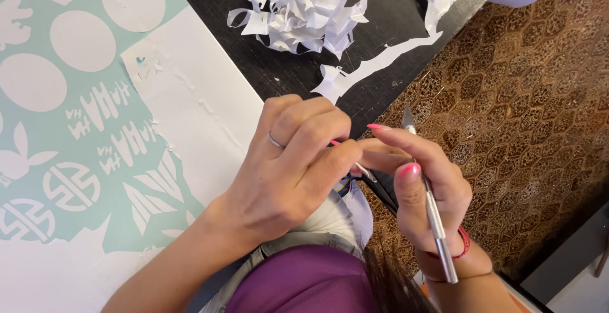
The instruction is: Weeding excess vinyl from a cut decal sheet using a craft knife and fingers
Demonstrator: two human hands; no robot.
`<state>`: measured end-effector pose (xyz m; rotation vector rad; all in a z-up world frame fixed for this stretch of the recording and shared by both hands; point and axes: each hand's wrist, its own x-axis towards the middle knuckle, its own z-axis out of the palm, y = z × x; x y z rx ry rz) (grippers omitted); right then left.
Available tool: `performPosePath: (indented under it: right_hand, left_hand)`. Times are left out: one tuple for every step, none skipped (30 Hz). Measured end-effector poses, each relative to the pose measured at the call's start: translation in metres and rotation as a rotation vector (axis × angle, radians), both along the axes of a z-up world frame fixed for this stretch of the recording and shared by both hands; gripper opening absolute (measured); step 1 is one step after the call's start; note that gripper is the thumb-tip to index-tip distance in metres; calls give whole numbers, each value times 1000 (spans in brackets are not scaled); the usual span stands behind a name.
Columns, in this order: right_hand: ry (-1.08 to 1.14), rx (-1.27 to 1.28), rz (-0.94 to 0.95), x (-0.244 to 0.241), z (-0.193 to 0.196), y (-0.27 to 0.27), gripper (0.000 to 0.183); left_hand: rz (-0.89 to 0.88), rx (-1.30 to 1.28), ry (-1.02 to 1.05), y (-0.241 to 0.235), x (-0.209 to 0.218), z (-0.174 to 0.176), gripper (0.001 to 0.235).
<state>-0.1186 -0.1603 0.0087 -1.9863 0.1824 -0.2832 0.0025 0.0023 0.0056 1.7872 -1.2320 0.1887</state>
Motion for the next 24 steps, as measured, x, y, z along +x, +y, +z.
performPosePath:
  right_hand:
    - [17,67,-8,-1,-1,1,52]
    - [18,68,-7,-2,-1,1,52]
    - [52,151,-10,-3,0,2,50]
    - [87,234,-13,-5,0,2,49]
    - [89,233,-13,-6,0,3,49]
    - [92,250,-12,-6,-1,3,51]
    - [96,266,-12,-7,-2,3,53]
    - [96,266,-10,-5,-1,3,53]
    - [72,131,11,-3,1,3,52]
    - [49,-3,32,-2,2,3,52]
    - [49,-3,33,-2,1,4,52]
    - [50,3,12,-3,0,5,51]
    - [50,9,-10,-3,-2,6,51]
    - [50,8,-10,-5,-8,5,51]
    - [7,214,-68,-7,-15,4,48]
    - [-36,419,-124,-8,-22,3,46]
    - [-36,419,-123,-3,-18,1,46]
    - [-24,552,-184,3,-14,-1,42]
    - [-13,686,-246,8,-10,-3,39]
    - [-11,686,-246,10,-14,-9,39]
    - [-6,742,-263,11,-19,-15,31]
    - [-2,798,-280,12,-23,-21,25]
    - [0,799,-280,12,-27,-24,25]
    - [84,938,-123,13,-31,-27,25]
  left_hand:
    - [-3,-13,-28,1,0,-1,13]
    - [-2,-12,-28,2,1,-1,13]
    - [-6,-39,-58,3,1,-2,11]
    - [-11,-67,-87,3,1,-3,11]
    - [-10,-67,-85,3,1,-3,11]
    - [1,-53,-125,3,1,-3,10]
    - [13,-38,-165,3,2,-4,10]
    - [15,-38,-165,3,3,-3,10]
    - [12,-17,-187,2,4,-2,11]
    - [10,5,-207,2,5,-2,12]
    - [11,6,-206,2,6,-2,12]
    - [11,12,-200,2,6,-3,12]
    - [12,19,-194,1,6,-3,17]
    - [12,18,-194,3,6,-3,17]
    - [-27,22,-156,5,7,-2,12]
    - [-65,26,-118,6,7,-1,13]
    - [-65,25,-117,8,6,-2,13]
    - [-90,15,-39,10,5,-2,15]
    - [-116,3,39,12,4,-3,20]
    - [-116,4,41,13,3,-5,20]
    - [-110,-67,114,13,2,-7,21]
    - [-104,-137,188,14,1,-9,22]
    - [-103,-136,189,15,2,-9,22]
    - [-95,-164,171,15,2,-10,20]
